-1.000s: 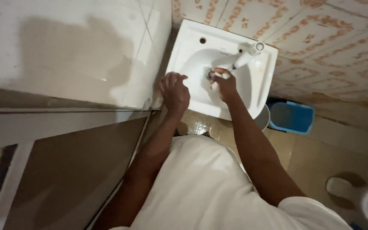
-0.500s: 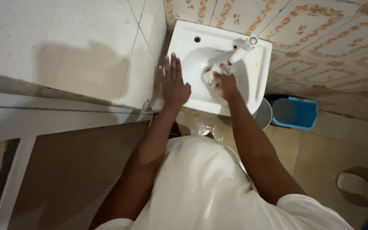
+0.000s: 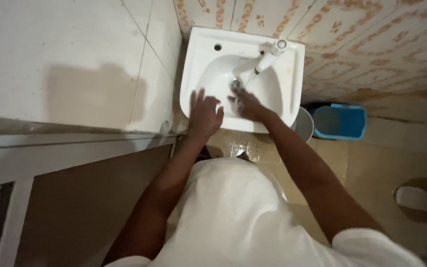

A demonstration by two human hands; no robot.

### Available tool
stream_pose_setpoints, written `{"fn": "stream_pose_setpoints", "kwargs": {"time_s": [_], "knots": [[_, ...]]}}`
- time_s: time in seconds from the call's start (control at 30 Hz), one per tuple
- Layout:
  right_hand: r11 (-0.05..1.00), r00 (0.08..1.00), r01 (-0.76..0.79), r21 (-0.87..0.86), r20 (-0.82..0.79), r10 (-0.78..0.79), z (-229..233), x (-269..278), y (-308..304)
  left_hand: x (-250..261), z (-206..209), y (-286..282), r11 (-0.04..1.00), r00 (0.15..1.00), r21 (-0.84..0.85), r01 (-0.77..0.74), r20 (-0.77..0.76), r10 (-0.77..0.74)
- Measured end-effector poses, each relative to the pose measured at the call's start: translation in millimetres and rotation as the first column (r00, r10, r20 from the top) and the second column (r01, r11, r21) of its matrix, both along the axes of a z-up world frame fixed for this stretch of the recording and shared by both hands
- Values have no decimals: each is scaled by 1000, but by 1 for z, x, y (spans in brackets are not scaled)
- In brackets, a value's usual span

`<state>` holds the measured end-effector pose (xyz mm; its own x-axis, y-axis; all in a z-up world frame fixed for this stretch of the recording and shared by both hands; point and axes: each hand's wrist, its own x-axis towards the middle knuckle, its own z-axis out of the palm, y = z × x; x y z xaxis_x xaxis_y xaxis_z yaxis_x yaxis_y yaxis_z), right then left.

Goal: Cleaning a bathroom sink and faucet using a rag.

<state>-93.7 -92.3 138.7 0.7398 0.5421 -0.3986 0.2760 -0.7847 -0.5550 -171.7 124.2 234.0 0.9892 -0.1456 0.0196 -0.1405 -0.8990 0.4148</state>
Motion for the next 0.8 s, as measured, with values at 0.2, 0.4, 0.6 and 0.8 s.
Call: {"fn": "stream_pose_setpoints", "kwargs": {"time_s": [0.2,0.4,0.6,0.8], "knots": [[990,994,94,-101,-50,-99,-4,10,30,-12,-11,0,996,995,-72,61,81,-55],[991,945,126,34,300,-130,-38,23,53,16,-24,2,983,994,-176,-43,96,60],[977,929,212,-21,313,-195,-13,14,48,18,-30,6,960,973,-256,-115,168,161],[985,871,141,-95,485,-78,3,-1,25,13,-24,9,947,977,-313,-67,172,126]]}}
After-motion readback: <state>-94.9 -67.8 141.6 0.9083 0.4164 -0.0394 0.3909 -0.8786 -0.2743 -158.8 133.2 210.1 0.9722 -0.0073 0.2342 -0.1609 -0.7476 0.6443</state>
